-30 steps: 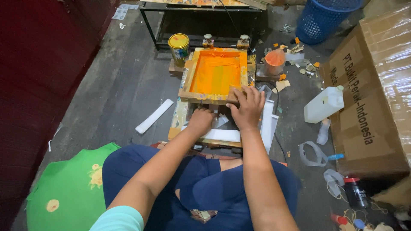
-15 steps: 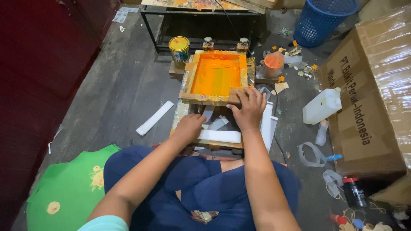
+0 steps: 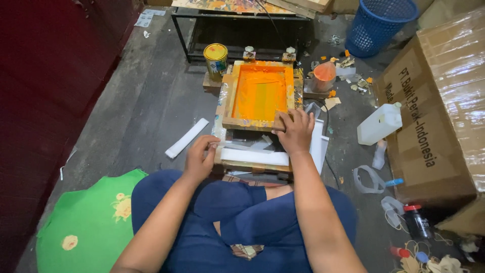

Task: The person sits on the floor and uses a squeegee to spread orange ink across a screen printing frame. They repeatedly pull the ink across the mesh and then lift a white rectangular object from the frame to inspect it.

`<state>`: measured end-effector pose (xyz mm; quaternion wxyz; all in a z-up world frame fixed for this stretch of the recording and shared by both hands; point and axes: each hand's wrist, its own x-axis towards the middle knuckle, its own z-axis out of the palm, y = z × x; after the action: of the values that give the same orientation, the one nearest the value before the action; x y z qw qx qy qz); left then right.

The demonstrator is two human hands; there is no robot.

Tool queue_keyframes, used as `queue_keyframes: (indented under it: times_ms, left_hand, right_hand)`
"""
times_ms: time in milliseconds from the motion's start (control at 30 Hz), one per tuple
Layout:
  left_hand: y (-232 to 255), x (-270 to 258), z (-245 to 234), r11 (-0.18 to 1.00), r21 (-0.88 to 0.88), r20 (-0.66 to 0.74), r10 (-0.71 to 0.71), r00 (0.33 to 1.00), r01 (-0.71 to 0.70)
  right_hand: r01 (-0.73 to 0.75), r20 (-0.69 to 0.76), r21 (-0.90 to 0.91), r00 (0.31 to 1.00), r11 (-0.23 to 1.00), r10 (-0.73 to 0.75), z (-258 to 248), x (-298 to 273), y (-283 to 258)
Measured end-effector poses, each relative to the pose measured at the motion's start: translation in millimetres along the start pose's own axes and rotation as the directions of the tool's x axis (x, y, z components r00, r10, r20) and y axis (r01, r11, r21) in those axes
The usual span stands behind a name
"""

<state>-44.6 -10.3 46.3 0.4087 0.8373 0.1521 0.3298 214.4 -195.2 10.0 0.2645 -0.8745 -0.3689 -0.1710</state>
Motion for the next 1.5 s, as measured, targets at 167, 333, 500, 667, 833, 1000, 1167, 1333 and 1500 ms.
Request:
queue_keyframes:
  times_ms: [167, 333, 500, 667, 833, 1000, 1167, 1333, 1500]
  left_hand:
    - [-19, -1, 3, 0.952, -0.271, 0.023, -0.142, 0.990, 0.143]
    - [-26, -1, 4, 0.834, -0.492, 0.123, -0.220, 0.968, 0.252]
    - [-38, 1, 8, 0.689, -0.625, 0.221, -0.295, 0.930, 0.367]
    - [-43, 2, 8, 0.627, -0.665, 0.232, -0.342, 0.911, 0.405]
    - [-46, 4, 8, 0.576, -0.686, 0.257, -0.380, 0.889, 0.445]
    - [-34, 2, 3, 0.506, -0.722, 0.317, -0.365, 0.876, 0.472]
    - [-37, 0, 3, 0.550, -0.678, 0.312, -0.385, 0.868, 0.488]
    - [-50, 0, 8, 0.523, -0.681, 0.296, -0.443, 0.846, 0.513]
    - [-52, 0, 13, 0.489, -0.699, 0.270, -0.495, 0.826, 0.522]
  right_hand:
    - [0.031, 0.050, -0.093, 0.998, 0.995, -0.026, 11, -9, -1]
    - [0.030, 0.104, -0.167, 0.995, 0.985, -0.013, 22, -14, 0]
    - [-0.045, 0.444, -0.060, 0.894, 0.997, 0.067, -30, -7, -36]
    - [-0.328, 0.579, 0.431, 0.815, 0.841, 0.021, -73, -14, -50]
    - [-0.496, 0.591, 0.700, 0.806, 0.514, -0.027, -93, -24, -59]
    - [-0.531, 0.506, 0.750, 0.844, 0.393, 0.175, -79, -37, -60]
    - [-0.529, 0.478, 0.774, 0.849, 0.348, 0.225, -57, -42, -48]
    - [-0.528, 0.481, 0.778, 0.849, 0.340, 0.217, -61, -47, -45]
    - [-0.500, 0.462, 0.813, 0.866, 0.299, 0.193, -69, -45, -45]
